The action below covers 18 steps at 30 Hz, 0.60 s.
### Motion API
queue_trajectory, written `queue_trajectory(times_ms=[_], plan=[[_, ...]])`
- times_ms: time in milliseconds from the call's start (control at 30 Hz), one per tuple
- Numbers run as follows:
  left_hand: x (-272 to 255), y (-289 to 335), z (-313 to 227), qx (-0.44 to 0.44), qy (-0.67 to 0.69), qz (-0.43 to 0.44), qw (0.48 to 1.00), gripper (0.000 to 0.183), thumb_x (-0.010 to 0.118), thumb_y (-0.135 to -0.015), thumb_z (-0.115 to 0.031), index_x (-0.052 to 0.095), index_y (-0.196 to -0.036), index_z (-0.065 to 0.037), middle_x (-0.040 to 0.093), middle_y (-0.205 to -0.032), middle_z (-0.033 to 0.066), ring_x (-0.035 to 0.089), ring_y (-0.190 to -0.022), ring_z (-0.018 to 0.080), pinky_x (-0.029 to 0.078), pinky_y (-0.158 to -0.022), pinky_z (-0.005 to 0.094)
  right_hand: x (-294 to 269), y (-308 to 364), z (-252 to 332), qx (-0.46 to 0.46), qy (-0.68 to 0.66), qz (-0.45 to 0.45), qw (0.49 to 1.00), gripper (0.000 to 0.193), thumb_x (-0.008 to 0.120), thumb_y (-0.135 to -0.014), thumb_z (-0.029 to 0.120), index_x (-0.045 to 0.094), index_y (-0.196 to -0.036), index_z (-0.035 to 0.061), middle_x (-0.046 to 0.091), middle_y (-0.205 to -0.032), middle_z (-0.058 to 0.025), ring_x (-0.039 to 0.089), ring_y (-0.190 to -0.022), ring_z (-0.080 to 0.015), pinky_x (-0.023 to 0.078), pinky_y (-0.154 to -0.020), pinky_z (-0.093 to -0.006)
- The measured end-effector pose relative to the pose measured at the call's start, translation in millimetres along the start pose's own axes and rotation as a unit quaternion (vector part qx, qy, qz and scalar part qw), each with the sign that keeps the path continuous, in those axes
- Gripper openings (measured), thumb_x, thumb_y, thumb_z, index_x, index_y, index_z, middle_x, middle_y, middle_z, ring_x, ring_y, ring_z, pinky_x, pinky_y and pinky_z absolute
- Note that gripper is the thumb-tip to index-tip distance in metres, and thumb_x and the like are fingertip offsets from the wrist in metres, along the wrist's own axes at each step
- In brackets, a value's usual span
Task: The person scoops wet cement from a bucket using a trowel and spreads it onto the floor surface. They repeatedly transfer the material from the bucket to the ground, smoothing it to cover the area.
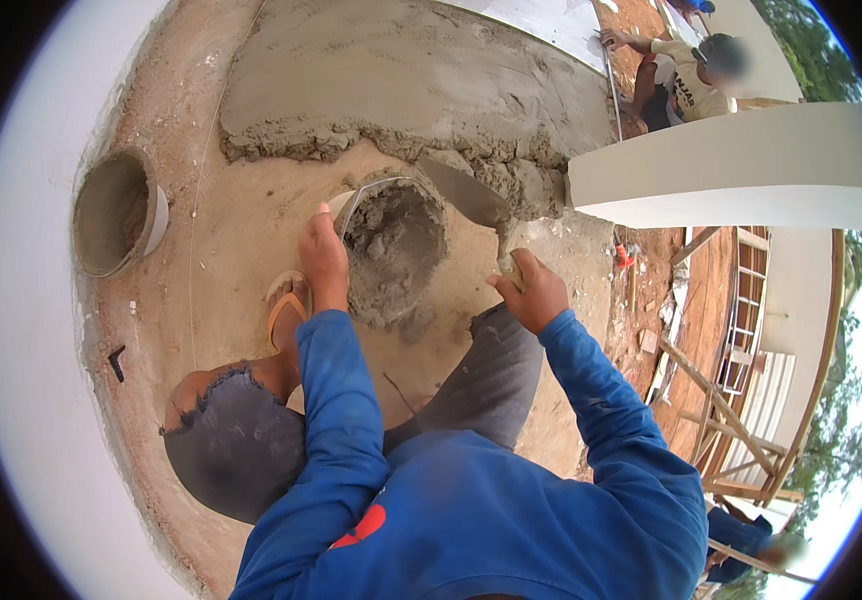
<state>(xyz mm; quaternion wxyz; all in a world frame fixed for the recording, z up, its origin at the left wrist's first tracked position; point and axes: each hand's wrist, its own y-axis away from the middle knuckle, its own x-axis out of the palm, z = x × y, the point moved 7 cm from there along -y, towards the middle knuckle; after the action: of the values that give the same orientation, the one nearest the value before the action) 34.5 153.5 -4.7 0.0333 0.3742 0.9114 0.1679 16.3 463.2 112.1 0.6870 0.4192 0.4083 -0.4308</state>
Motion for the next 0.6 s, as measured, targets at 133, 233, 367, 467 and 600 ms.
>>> queue_trajectory(times_ms=[133, 233, 367, 467, 600], plan=[[13.0, 4.5, 8.2, 0.036, -0.035, 0.032, 0.998, 0.046, 0.051, -0.096, -0.036, 0.052, -0.068, 0.001, 0.045, -0.061, 0.0023, 0.04, -0.061, 0.0146, 0.035, -0.058, 0.0351, 62.7, 18.1, -26.4, 0.021, 0.091, 0.13, 0.987, 0.044, 0.061, -0.089, 0.04, 0.052, -0.111, 0.0028, 0.066, -0.095, -0.0244, 0.064, -0.089, -0.0438, 0.051, -0.077, -0.05], [16.0, 11.1, 14.1, 0.042, -0.065, 0.033, 0.996, 0.046, 0.054, -0.094, -0.034, 0.047, -0.064, 0.0, 0.041, -0.058, 0.0032, 0.037, -0.058, 0.0158, 0.033, -0.055, 0.0357, 114.7, 11.0, -33.1, 0.091, 0.073, 0.219, 0.969, 0.045, 0.055, -0.092, 0.038, 0.05, -0.117, 0.0009, 0.065, -0.104, -0.0256, 0.062, -0.099, -0.0438, 0.049, -0.085, -0.0507], [15.0, 11.9, 14.5, 0.031, -0.121, 0.03, 0.992, 0.047, 0.056, -0.094, -0.035, 0.044, -0.063, -0.002, 0.04, -0.058, 0.0031, 0.037, -0.058, 0.0152, 0.032, -0.055, 0.0344, 156.5, 15.9, 22.5, 0.066, 0.01, 0.288, 0.955, 0.046, 0.053, -0.094, 0.039, 0.049, -0.118, -0.0006, 0.065, -0.105, -0.0277, 0.061, -0.102, -0.0448, 0.048, -0.087, -0.0513], [6.3, 10.6, 11.3, 0.006, -0.022, 0.047, 0.999, 0.047, 0.056, -0.094, -0.036, 0.046, -0.063, -0.001, 0.041, -0.059, 0.0014, 0.037, -0.059, 0.0136, 0.033, -0.055, 0.0335, 139.2, 17.8, 49.1, 0.045, 0.006, 0.298, 0.953, 0.047, 0.052, -0.094, 0.04, 0.05, -0.117, -0.0015, 0.065, -0.104, -0.0277, 0.062, -0.101, -0.0445, 0.049, -0.087, -0.0509], [3.1, 9.0, 10.1, 0.019, -0.027, 0.049, 0.998, 0.042, 0.057, -0.094, -0.031, 0.047, -0.063, -0.004, 0.039, -0.062, -0.0024, 0.035, -0.061, 0.0103, 0.03, -0.055, 0.0309, 127.6, -13.0, 5.6, 0.074, 0.069, 0.218, 0.971, 0.052, 0.056, -0.092, 0.047, 0.051, -0.113, -0.0007, 0.066, -0.096, -0.0271, 0.065, -0.092, -0.0435, 0.051, -0.08, -0.0506]])
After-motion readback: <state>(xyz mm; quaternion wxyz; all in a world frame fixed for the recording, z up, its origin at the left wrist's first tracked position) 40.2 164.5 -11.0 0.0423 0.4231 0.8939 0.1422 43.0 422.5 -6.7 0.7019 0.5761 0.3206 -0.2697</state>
